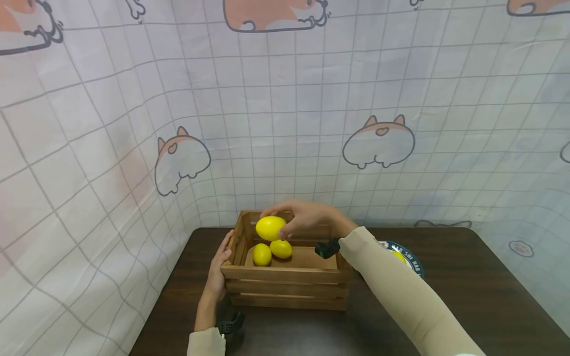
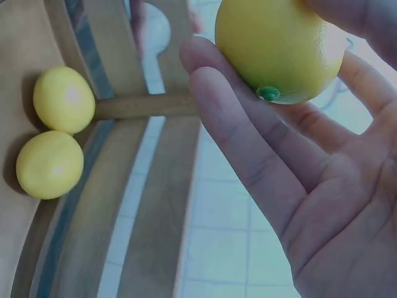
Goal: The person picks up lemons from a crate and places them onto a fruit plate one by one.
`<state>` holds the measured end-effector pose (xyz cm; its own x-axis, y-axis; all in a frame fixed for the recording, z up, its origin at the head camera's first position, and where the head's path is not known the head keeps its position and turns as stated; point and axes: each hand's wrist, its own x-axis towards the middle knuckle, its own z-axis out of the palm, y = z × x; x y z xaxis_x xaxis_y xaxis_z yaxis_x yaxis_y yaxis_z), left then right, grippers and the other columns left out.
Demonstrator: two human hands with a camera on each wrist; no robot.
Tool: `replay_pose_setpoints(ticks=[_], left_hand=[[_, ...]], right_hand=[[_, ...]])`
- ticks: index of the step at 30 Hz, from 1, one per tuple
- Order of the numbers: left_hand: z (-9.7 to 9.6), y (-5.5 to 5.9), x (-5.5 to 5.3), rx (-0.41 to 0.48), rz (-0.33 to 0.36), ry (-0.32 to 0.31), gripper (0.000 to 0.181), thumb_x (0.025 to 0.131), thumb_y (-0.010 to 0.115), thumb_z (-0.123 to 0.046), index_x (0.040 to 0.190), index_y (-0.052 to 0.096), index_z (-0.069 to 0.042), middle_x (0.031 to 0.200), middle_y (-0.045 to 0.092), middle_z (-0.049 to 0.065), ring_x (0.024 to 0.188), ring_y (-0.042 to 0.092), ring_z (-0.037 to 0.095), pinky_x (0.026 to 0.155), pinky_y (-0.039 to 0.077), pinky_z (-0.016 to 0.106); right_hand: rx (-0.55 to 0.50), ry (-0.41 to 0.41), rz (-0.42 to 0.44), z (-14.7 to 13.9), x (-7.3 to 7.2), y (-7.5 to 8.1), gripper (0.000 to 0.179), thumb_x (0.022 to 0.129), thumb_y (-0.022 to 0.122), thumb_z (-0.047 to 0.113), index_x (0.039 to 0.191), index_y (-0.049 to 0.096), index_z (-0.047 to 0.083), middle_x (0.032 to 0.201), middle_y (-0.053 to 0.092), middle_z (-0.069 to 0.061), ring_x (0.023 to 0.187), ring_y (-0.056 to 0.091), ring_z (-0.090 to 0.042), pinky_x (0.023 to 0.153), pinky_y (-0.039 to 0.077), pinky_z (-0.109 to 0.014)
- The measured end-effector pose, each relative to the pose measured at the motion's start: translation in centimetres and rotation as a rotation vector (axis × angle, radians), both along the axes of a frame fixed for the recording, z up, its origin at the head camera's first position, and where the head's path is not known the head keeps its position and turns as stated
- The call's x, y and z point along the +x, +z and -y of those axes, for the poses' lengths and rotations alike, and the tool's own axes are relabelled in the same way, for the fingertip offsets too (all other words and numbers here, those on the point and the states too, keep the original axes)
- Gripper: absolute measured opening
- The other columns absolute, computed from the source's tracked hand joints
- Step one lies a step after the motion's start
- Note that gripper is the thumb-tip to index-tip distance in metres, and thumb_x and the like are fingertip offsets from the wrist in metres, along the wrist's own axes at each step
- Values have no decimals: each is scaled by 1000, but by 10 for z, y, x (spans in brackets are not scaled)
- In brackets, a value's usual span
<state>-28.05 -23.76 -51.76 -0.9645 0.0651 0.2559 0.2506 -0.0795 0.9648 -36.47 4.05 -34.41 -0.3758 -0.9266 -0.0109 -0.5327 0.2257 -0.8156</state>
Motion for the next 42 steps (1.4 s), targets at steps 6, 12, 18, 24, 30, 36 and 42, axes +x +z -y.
replay_pose_setpoints(ticks=[6, 12, 18, 24, 30, 36, 42], left_hand=[[-1, -2, -1, 13, 0, -4, 57, 107, 31, -30, 164, 24, -26, 172, 16, 2, 156, 16, 34, 122, 12, 66], [-1, -4, -1, 1, 5, -7, 56, 108, 30, -32, 163, 24, -31, 172, 13, 0, 156, 14, 34, 122, 10, 68], [0, -5, -2, -7, 6, -17, 57, 108, 29, -33, 164, 21, -29, 173, 12, 0, 156, 13, 34, 121, 9, 68], [0, -5, -2, -15, 0, -24, 59, 109, 28, -34, 166, 17, -23, 173, 10, 1, 157, 11, 34, 121, 8, 70], [1, -5, -1, -19, 3, -30, 57, 109, 28, -36, 165, 19, -28, 173, 10, 0, 158, 10, 35, 121, 7, 70], [1, -4, 0, -30, 13, -30, 54, 110, 25, -41, 164, 21, -34, 173, 10, 0, 157, 10, 36, 121, 6, 70], [1, -1, 0, -44, 18, -30, 57, 110, 22, -45, 165, 18, -30, 173, 8, 3, 157, 8, 39, 119, 5, 73]], right_hand=[[-50, -38, -36, -20, 4, 5, 61, 93, 71, 10, 150, 50, 7, 157, 46, -11, 131, 55, -26, 103, 52, -42], [-94, -78, -12, -37, 12, 1, 62, 95, 70, 14, 152, 46, 12, 146, 53, -15, 111, 67, -32, 89, 59, -43], [-158, -125, -30, -53, 18, -9, 59, 95, 70, 13, 150, 48, 13, 137, 57, -14, 100, 71, -34, 85, 60, -40], [-208, -208, -25, -69, 28, -17, 59, 95, 71, 12, 149, 48, 14, 139, 56, -13, 100, 69, -35, 88, 59, -38], [-261, -302, -64, -83, 42, -22, 57, 96, 70, 15, 148, 49, 18, 137, 58, -10, 105, 67, -30, 89, 58, -40], [-333, -347, -78, -97, 52, -29, 56, 96, 70, 14, 148, 49, 15, 131, 59, -13, 97, 68, -33, 86, 59, -39], [-356, -403, -77, -114, 61, -34, 60, 96, 70, 13, 151, 45, 14, 136, 56, -17, 94, 72, -32, 86, 59, -36]])
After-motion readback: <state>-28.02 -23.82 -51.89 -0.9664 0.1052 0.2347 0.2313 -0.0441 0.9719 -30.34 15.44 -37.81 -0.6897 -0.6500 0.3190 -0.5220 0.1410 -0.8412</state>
